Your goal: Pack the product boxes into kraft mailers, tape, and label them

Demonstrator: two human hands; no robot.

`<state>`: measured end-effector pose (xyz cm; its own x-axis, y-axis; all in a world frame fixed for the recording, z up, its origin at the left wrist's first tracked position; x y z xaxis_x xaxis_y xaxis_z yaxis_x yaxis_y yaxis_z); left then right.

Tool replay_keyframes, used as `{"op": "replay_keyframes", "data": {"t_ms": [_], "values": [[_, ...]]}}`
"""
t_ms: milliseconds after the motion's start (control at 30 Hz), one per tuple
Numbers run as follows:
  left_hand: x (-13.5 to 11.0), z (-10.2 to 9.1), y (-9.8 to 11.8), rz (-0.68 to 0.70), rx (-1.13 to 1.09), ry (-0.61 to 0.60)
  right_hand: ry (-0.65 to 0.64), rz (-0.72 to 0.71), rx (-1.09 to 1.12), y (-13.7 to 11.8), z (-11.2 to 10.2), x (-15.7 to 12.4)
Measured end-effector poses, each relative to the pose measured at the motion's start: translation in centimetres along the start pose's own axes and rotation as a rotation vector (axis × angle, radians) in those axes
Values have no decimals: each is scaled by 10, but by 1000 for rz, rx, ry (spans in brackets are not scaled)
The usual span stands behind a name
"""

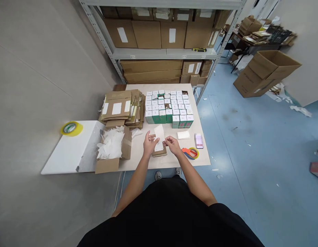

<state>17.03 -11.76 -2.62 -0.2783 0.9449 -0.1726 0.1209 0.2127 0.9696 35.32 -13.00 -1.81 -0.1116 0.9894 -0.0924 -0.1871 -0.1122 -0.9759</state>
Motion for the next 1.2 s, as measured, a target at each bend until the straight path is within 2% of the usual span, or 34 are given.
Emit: {"op": "replay_keyframes", "data": {"t_ms": [33,67,167,233,433,533,633,767,933,1067,1200], "values": [[-2,3,4,48,42,14,-1,-4,-2,-1,-1,1],[-4,7,8,91,72,-24,-5,-10,-9,-2,-2,2],[-11,23,19,144,78,-301,-30,-45,-35,-8,-8,4],[-13,32,23,130,33,-395,-53,-68,-50,-12,-13,5],[-8,52,19,-27,-174,-247,-102,-84,-49,-23,-35,4],[-10,66,20,-73,-251,-320,-69,-75,-47,-25,-49,4],[-16,80,25,-24,-223,-372,-41,-67,-50,-26,-64,4],[-24,101,32,85,-108,-310,-33,-76,-26,-28,-82,4],[-31,125,36,122,-87,-292,30,-55,-7,-34,-98,1],[-29,130,35,76,-97,-334,29,-51,-2,-38,-110,-1],[-14,118,32,2,-135,-262,117,-71,27,-36,-122,-4]]}}
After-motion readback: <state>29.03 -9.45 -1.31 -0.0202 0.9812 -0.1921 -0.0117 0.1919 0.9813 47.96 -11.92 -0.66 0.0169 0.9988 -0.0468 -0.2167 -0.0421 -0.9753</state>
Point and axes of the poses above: each hand's wrist, its own x-axis towards the middle knuckle, its own z-axis out of the palm, y = z × x, the point moved 2 cm from there along x, towards the middle knuckle, and after that the axes turned 4 degrees about -z, right-handed, at the moved point
